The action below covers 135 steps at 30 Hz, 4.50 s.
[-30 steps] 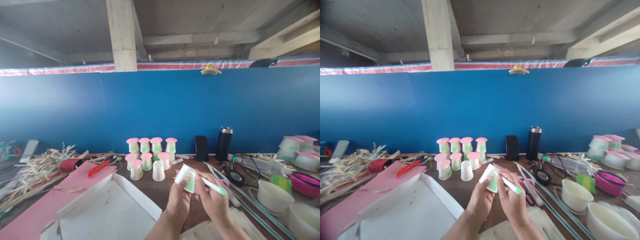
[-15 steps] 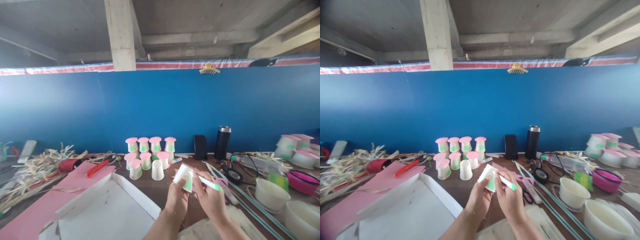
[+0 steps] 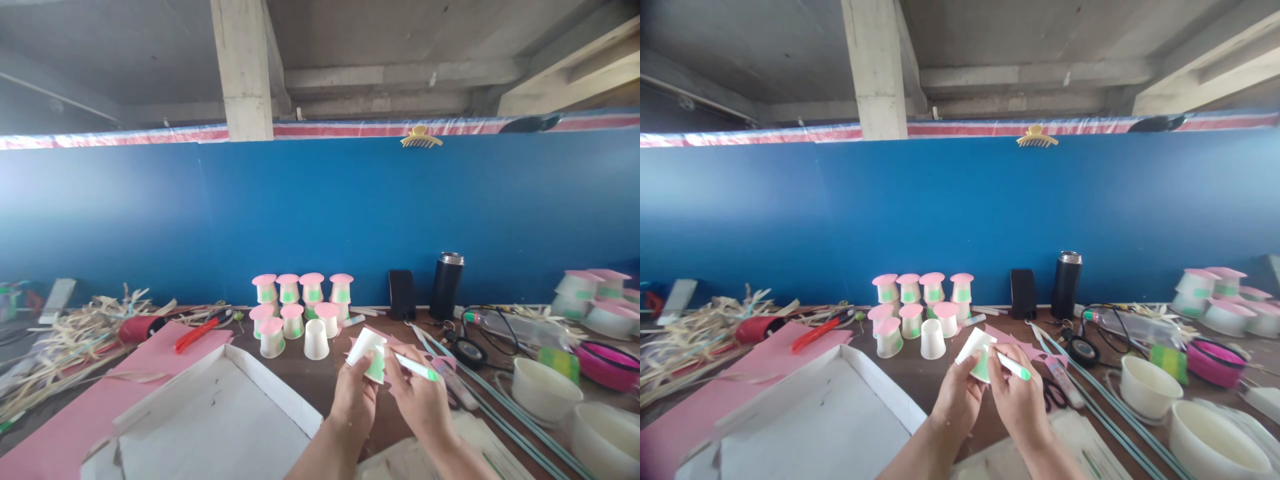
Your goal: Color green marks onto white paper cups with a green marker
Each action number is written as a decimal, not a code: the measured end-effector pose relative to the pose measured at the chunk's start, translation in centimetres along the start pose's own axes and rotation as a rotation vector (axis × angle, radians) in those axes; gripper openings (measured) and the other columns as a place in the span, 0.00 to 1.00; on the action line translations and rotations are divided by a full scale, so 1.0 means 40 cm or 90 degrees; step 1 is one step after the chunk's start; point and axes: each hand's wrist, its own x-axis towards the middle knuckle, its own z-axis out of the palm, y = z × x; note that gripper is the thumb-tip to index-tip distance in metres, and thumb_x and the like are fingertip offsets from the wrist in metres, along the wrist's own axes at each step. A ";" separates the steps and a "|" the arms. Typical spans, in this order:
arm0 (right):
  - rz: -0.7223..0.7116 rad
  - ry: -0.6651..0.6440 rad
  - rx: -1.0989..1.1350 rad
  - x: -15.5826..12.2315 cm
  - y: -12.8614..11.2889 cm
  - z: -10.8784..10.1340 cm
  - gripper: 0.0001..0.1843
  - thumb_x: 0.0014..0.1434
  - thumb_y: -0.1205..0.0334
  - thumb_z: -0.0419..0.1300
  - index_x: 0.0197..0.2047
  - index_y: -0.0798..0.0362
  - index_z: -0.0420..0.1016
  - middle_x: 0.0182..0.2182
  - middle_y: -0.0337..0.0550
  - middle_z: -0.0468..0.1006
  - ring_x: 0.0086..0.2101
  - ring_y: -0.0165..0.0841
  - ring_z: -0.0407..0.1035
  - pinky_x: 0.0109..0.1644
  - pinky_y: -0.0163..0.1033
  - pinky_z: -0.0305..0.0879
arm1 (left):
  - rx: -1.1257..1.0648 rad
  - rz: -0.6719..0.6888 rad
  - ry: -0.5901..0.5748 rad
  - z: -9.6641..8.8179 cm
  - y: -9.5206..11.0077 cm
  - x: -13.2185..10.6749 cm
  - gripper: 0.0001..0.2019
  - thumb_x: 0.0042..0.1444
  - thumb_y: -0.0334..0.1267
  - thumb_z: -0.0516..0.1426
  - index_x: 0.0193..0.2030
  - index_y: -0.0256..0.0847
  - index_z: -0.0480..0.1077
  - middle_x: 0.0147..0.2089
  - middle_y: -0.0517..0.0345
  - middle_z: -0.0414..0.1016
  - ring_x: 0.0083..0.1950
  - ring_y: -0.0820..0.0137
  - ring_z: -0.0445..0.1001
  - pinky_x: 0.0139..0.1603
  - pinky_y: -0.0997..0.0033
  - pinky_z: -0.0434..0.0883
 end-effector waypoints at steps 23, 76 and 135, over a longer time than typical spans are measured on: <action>0.016 -0.009 0.044 -0.008 -0.002 0.004 0.10 0.60 0.57 0.52 0.35 0.52 0.71 0.30 0.43 0.75 0.30 0.32 0.71 0.36 0.35 0.67 | -0.034 -0.005 0.047 -0.001 -0.007 0.004 0.15 0.47 0.32 0.61 0.44 0.32 0.72 0.42 0.46 0.77 0.47 0.61 0.74 0.48 0.67 0.68; -0.002 0.036 -0.025 0.010 -0.011 -0.016 0.13 0.60 0.53 0.52 0.34 0.51 0.72 0.26 0.41 0.78 0.26 0.33 0.73 0.29 0.34 0.66 | 0.066 0.023 -0.074 0.029 0.012 -0.018 0.18 0.50 0.35 0.58 0.49 0.32 0.72 0.42 0.46 0.76 0.45 0.60 0.73 0.45 0.66 0.65; 0.102 0.039 0.169 0.007 0.010 -0.021 0.13 0.59 0.53 0.54 0.40 0.53 0.71 0.31 0.45 0.78 0.27 0.33 0.72 0.28 0.34 0.68 | -0.059 -0.041 0.115 0.004 0.004 0.011 0.16 0.46 0.32 0.61 0.44 0.32 0.71 0.42 0.45 0.77 0.44 0.63 0.75 0.43 0.70 0.71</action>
